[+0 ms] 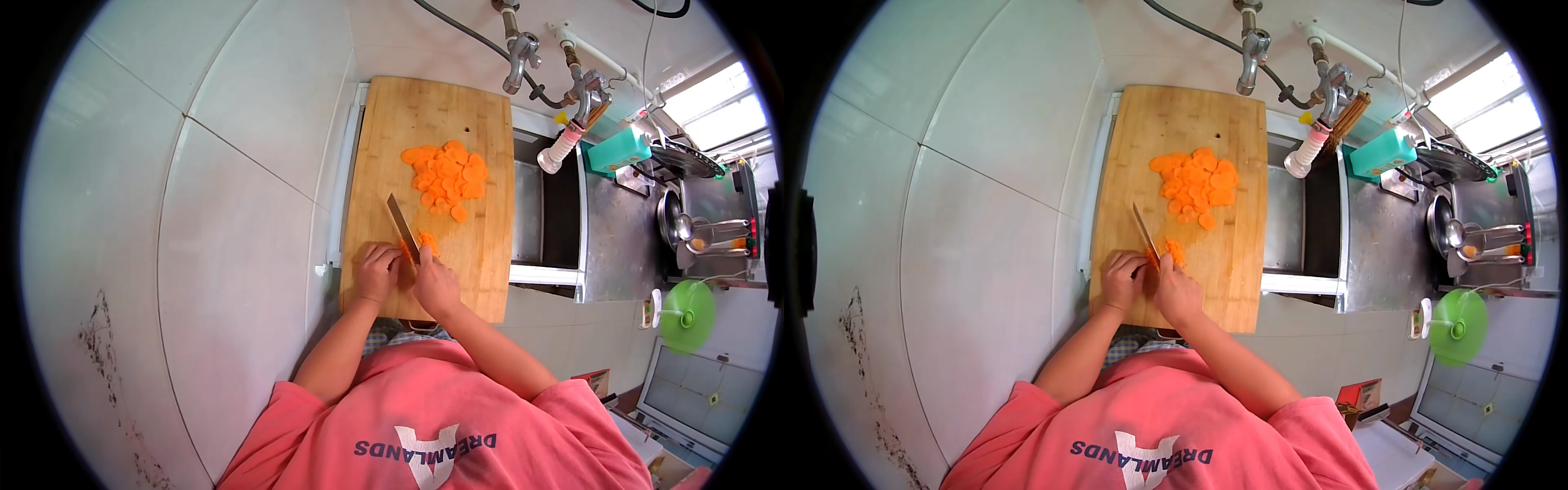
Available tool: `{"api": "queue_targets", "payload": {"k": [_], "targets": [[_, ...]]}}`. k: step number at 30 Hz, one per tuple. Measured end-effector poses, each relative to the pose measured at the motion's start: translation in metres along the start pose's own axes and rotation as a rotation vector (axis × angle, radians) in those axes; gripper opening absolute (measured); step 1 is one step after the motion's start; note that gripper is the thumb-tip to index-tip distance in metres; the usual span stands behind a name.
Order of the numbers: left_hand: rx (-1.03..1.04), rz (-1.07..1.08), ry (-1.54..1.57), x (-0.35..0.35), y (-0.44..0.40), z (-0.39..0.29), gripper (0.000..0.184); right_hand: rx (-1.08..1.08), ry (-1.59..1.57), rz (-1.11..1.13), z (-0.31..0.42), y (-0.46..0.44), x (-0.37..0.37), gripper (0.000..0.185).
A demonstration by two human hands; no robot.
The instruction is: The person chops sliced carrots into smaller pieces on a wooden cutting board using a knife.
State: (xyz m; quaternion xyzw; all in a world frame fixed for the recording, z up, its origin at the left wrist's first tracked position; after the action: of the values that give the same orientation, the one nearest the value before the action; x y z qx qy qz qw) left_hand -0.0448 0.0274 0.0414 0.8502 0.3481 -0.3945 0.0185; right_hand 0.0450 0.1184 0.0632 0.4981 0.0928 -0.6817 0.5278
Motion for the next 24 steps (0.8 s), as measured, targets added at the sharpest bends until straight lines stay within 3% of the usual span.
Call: {"api": "queue_targets", "payload": {"k": [2, 9, 17, 24], "targets": [[-0.005, -0.002, 0.001, -0.001, 0.000, 0.000, 0.016, 0.024, 0.014, 0.033, -0.001, -0.002, 0.002, 0.027], [-0.004, 0.002, 0.008, -0.002, 0.000, -0.001, 0.015, 0.005, 0.032, 0.030, 0.000, -0.003, 0.000, 0.023], [0.014, -0.030, -0.005, 0.002, 0.002, 0.006, 0.017, -0.031, 0.092, 0.041, 0.007, -0.009, 0.002, 0.037], [0.002, -0.027, -0.001, 0.000, 0.004, 0.002, 0.013, 0.063, -0.066, -0.043, 0.001, 0.000, 0.001, 0.026]]}}
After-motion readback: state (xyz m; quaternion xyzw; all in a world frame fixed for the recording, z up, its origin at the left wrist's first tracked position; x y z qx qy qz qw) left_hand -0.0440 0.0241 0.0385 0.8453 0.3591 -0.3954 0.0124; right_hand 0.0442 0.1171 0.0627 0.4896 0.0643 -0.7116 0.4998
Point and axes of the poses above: each hand's wrist, its own y-axis away from the middle knuckle, its own x-axis out of the palm, z = x × y, the point moved 6 cm from there along -y, towards the middle knuckle, and after that the axes turned 12 degrees about z, right-handed, at the moved point
